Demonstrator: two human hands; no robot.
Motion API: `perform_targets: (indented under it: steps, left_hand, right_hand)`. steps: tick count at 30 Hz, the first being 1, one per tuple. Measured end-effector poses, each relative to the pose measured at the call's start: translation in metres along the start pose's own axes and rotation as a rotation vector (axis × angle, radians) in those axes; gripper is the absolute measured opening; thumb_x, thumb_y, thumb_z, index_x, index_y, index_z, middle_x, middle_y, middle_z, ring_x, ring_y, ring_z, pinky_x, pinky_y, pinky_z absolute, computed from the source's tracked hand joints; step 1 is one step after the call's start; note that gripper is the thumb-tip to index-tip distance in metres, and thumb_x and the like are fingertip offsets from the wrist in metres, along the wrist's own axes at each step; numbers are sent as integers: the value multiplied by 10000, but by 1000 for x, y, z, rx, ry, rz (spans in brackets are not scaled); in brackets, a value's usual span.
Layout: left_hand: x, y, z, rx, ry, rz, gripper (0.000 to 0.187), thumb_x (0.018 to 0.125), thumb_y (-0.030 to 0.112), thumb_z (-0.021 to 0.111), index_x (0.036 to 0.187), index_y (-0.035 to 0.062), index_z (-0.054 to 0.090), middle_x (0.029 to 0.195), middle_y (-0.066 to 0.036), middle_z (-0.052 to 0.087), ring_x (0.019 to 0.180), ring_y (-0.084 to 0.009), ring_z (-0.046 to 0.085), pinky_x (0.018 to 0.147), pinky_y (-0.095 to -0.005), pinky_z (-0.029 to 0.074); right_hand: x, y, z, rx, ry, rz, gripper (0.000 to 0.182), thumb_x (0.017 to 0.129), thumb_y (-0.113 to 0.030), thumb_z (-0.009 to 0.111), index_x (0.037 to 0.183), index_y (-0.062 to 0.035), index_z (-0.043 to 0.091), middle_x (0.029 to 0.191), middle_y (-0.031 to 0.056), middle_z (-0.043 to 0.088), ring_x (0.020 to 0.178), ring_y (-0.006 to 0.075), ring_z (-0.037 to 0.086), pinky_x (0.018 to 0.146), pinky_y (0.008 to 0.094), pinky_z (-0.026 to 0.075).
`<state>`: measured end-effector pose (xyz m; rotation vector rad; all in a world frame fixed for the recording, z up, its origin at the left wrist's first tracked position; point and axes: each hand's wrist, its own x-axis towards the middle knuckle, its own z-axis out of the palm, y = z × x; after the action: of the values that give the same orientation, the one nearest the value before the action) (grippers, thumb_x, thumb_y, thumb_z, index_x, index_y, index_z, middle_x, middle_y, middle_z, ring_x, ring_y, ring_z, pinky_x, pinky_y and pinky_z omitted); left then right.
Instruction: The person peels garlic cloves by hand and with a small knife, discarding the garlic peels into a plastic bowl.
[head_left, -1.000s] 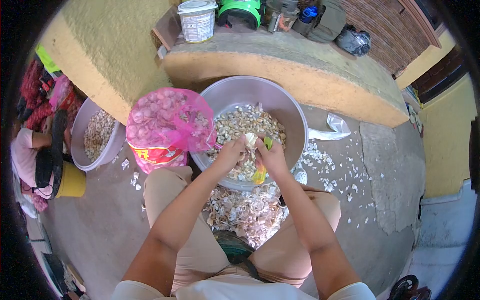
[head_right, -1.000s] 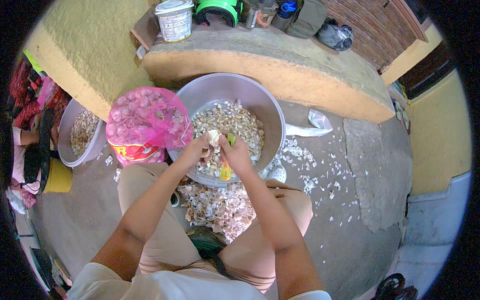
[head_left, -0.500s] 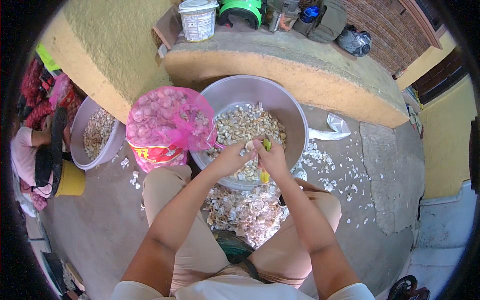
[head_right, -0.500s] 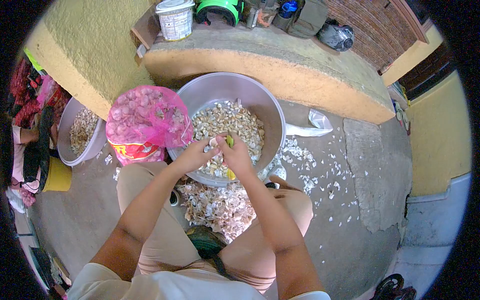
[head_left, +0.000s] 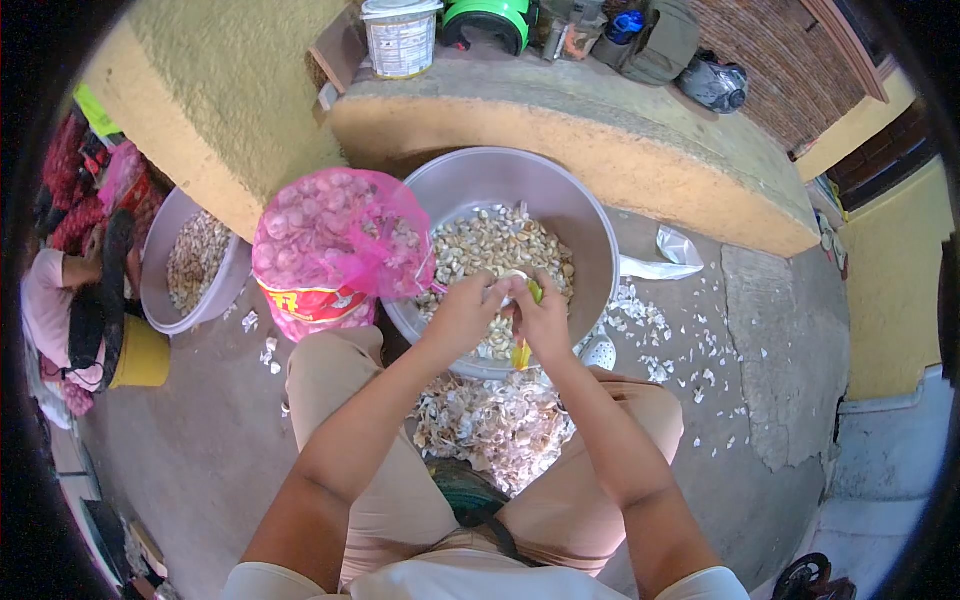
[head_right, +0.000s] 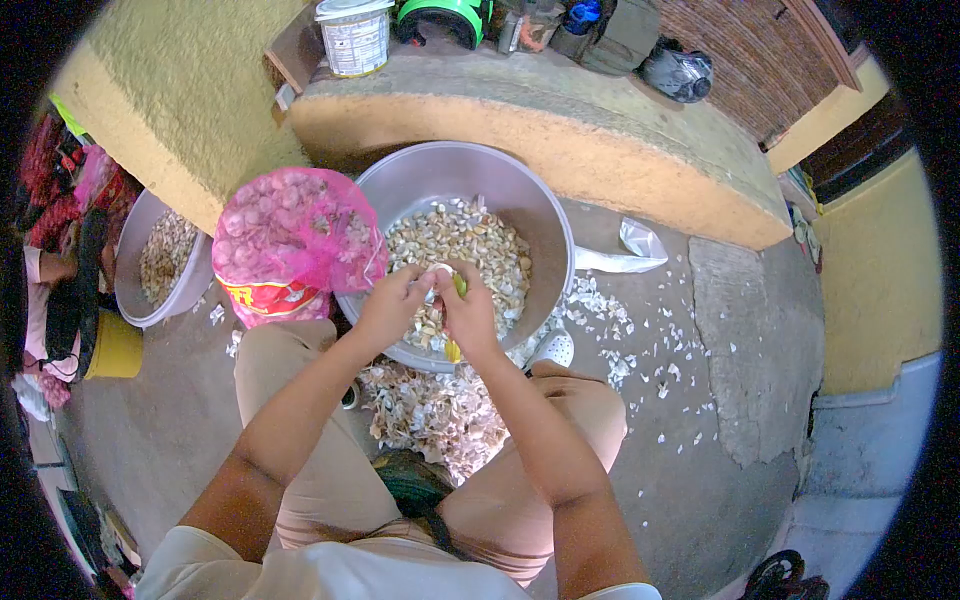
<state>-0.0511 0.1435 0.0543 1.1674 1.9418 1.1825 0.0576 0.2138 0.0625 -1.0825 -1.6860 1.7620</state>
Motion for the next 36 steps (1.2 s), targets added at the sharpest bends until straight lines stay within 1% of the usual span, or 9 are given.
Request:
perform_targets:
  steps: [2,6,12,15,24,27,30,33,36]
  left_hand:
    - [-5,5,6,134,84,59,393,835,381,449,819,-8,502,711,-187,536,673,-318,544,581,-379,405]
    - [-8,13,8,193,127,63,425,835,423,417,766,9,485,688,-177,528,673,-342,538,577,-409,405]
    - [-4,13,5,271,215,82,350,839,359,428,775,23,501,685,-160,537,676,-338,540,577,-420,404]
    - [2,2,7,92,177,68,319,840,329,432,759,31,513,686,-158,537,669,-335,537,564,-413,404]
    - [5,2,3,97,235,235,295,839,289,439,751,20,522,691,-171,533,653,-349,524,557,-417,390]
    - [5,3,0,115,134,130,279,854,242,425,863,-8,549,753,-175,559,724,-334,545,627,-365,419]
    - [6,3,3,41,175,151,296,847,268,420,765,1,516,701,-208,528,667,-373,516,570,-425,389]
    - [7,-1,3,41,169,131,310,865,274,407,785,-2,523,660,-169,543,595,-302,542,541,-384,409]
    - [4,3,4,-388,85,-103,320,878,283,405,820,0,541,609,-88,538,525,-167,527,487,-310,420]
  right_hand:
    - [-4,2,5,156,-12,-23,290,854,-226,470,1081,-47,495,556,29,488,384,71,417,339,218,339]
    - [-9,2,12,151,54,-13,259,872,-207,440,1042,-19,496,570,31,484,373,62,401,328,209,330]
    - [-7,6,11,271,10,56,258,878,-222,436,1008,-6,491,560,18,473,370,58,393,325,203,323]
    - [-10,4,13,304,10,39,267,875,-233,444,1014,-9,485,555,13,464,370,56,383,325,201,318]
    - [-6,0,12,373,-58,91,284,852,-287,491,1006,-49,490,568,10,454,380,52,370,327,193,305]
    - [-6,0,10,382,-64,88,267,845,-304,499,955,-60,497,585,19,461,390,60,373,333,192,307]
    - [-6,-2,9,410,-71,139,246,842,-310,496,899,-70,496,587,30,460,405,73,376,349,197,317]
    - [-4,-2,8,520,-74,183,221,855,-292,471,928,-84,486,573,25,443,397,74,351,357,205,306]
    - [3,1,3,673,-106,195,202,863,-283,452,930,-93,473,572,22,433,390,79,326,358,212,296]
